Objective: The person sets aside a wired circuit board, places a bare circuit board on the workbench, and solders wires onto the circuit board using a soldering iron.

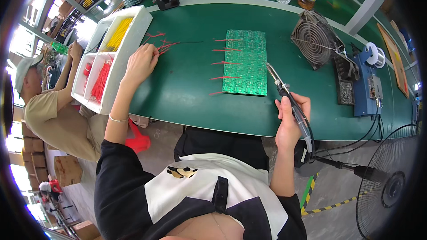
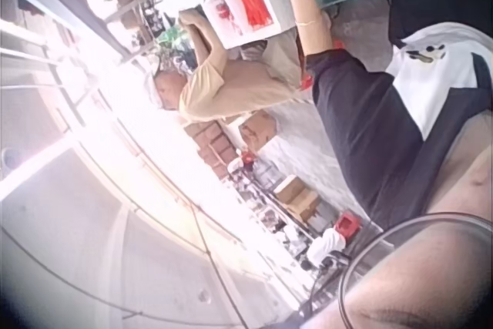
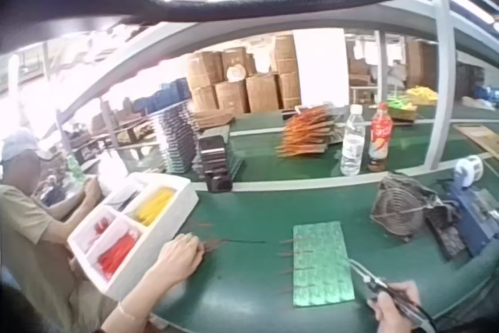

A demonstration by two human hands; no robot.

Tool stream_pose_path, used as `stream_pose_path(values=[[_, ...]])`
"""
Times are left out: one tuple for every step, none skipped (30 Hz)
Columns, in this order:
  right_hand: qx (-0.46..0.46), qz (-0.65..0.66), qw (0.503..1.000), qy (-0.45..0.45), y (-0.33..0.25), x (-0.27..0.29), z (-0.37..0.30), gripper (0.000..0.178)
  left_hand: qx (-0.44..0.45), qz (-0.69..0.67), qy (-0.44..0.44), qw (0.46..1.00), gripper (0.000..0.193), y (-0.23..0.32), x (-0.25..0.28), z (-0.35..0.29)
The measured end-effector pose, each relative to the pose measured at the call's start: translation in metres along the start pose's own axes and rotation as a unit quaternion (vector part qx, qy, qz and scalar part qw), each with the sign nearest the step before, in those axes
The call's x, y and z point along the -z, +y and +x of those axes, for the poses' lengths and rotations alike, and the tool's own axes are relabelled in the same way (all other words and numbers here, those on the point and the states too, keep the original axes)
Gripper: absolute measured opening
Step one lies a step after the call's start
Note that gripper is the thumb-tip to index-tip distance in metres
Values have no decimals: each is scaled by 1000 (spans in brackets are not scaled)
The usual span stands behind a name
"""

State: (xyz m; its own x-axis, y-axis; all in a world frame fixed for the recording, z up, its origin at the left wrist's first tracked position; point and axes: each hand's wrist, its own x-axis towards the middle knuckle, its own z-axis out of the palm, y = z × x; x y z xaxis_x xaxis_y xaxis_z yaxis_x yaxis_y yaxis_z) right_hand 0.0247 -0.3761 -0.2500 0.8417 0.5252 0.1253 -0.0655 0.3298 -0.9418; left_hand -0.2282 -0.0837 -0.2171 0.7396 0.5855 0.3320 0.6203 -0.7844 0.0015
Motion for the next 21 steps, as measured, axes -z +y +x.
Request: stream_pose_path(values=[[-1,-3,1000,-2,1,0,0,21,29,-8,-6,1000,8,3,4,0],[-1,-6,1000,-4,1,1,0,21,59,-16,-13,998,8,4,6,0],[-1,-6,1000,-4,1,0,0,21,59,-16,-12,998,8,3,7,0],[-1,-8,1000,-3,1,0,1,21,66,-67,-4,996,9,1,8,0],[0,-10,1000,-1,1,-1,1,21,74,-118,5,990,10,0,9,1],[0,-10,1000,-2,1,-1,1,21,75,-118,5,990,10,-1,9,1],[0,-15,1000,1,1,-1,1,21,77,-156,32,984,12,-2,10,2],[0,-19,1000,3,1,-1,1,21,80,-193,59,976,14,-3,10,3],[0,-19,1000,3,1,-1,1,21,80,-193,59,976,14,-4,11,3],[2,-20,1000,2,1,-2,1,21,108,-195,70,972,16,-5,12,3],[4,-21,1000,2,1,-2,0,21,136,-197,81,968,17,-5,14,3],[5,-21,1000,3,1,-2,0,21,134,-198,81,968,17,-3,16,5],[6,-22,1000,2,1,-2,0,21,140,-223,66,963,16,1,19,6],[7,-24,1000,2,0,-2,-1,21,144,-248,52,957,15,5,20,8],[10,-25,1000,5,-1,-2,-2,21,140,-250,51,957,15,8,19,9],[11,-27,1000,4,-2,-2,-2,20,130,-312,46,940,14,13,18,11],[12,-30,999,4,-3,-3,-3,20,118,-374,40,919,13,19,17,12],[16,-33,999,16,-2,-2,-3,20,107,-380,35,918,13,29,14,15],[12,-17,1000,14,-1,-1,-2,19,88,-401,4,912,9,44,16,17],[8,-2,1000,13,0,0,-2,18,67,-421,-28,904,6,60,17,19],[1,23,1000,16,-1,0,-2,17,37,-412,-39,910,5,74,20,20]])
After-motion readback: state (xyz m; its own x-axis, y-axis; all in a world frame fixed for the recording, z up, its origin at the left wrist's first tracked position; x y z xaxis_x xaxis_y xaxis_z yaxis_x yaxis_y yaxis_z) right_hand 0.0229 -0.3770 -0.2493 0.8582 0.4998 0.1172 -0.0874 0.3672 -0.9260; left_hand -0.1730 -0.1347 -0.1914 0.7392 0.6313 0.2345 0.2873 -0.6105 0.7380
